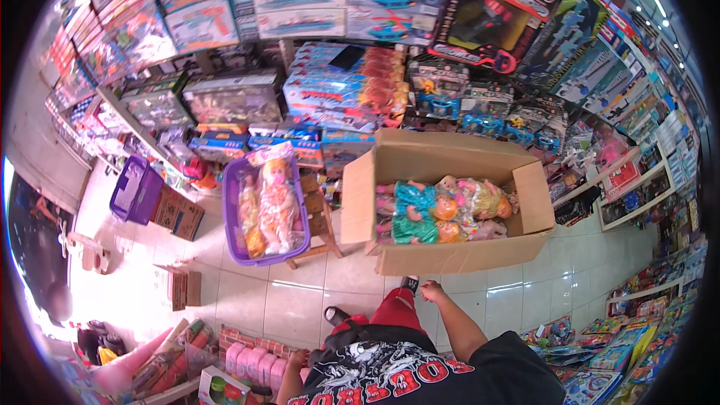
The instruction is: Picking up plastic-wrapped dolls and placing them into a cardboard box.
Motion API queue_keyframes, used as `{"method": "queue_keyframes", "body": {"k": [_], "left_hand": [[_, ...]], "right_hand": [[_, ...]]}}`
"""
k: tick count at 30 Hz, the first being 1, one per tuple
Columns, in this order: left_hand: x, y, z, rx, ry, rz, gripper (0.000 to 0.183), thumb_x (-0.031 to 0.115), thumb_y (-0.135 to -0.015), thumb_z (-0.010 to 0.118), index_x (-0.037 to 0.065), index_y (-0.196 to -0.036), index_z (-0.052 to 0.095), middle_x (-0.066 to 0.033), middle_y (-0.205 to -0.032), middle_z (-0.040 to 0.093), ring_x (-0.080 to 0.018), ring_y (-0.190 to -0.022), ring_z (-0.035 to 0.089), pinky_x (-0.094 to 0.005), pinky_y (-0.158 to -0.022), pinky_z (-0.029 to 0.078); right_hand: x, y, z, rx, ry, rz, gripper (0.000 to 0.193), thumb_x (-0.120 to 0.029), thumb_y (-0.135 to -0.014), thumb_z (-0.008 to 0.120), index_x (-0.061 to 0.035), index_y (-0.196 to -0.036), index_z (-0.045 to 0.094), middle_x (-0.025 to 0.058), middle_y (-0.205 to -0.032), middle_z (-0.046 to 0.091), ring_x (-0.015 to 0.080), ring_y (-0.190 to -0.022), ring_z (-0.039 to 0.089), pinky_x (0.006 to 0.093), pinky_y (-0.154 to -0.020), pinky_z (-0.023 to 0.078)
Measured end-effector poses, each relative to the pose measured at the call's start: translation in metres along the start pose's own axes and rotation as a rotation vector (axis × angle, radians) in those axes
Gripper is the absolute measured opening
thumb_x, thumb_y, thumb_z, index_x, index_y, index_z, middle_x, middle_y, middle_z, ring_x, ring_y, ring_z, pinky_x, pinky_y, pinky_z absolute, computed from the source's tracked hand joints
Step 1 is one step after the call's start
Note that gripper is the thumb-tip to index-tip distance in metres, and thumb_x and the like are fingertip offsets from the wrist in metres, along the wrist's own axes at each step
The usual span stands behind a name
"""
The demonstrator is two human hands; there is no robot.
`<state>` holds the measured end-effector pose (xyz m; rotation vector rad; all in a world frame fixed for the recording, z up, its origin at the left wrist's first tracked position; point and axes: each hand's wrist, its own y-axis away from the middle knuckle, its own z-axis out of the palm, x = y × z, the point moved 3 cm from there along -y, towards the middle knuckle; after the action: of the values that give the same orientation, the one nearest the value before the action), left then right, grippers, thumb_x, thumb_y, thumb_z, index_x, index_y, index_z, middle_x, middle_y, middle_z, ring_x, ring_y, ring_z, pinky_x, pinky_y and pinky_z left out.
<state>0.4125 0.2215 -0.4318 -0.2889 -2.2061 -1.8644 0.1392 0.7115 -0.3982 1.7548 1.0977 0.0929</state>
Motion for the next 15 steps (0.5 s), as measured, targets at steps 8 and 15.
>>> {"method": "queue_keyframes", "body": {"k": [8,15], "left_hand": [[-0.073,0.000,-0.045,-0.093,0.017,-0.036,0.031,0.035,-0.095,0.038,0.014,-0.109,0.056,-0.0027,-0.096,0.065,-0.0220,-0.080,0.063,-0.0403,-0.067,0.047],[-0.029,-0.032,-0.067,0.021,0.268,0.104,0.033,0.029,-0.095,0.051,0.005,-0.115,0.058,-0.0111,-0.091,0.067,-0.0207,-0.070,0.065,-0.0327,-0.056,0.048]], "right_hand": [[0.013,0.033,0.089,-0.411,0.392,0.237,0.034,-0.031,-0.089,0.056,-0.0050,-0.109,0.064,0.0106,-0.094,0.071,0.0239,-0.070,0.070,0.0423,-0.061,0.056],[-0.060,0.016,0.110,-0.229,0.174,0.023,0.031,-0.031,-0.089,0.055,-0.0047,-0.105,0.063,0.0093,-0.087,0.070,0.0201,-0.066,0.069,0.0357,-0.055,0.054]]}}
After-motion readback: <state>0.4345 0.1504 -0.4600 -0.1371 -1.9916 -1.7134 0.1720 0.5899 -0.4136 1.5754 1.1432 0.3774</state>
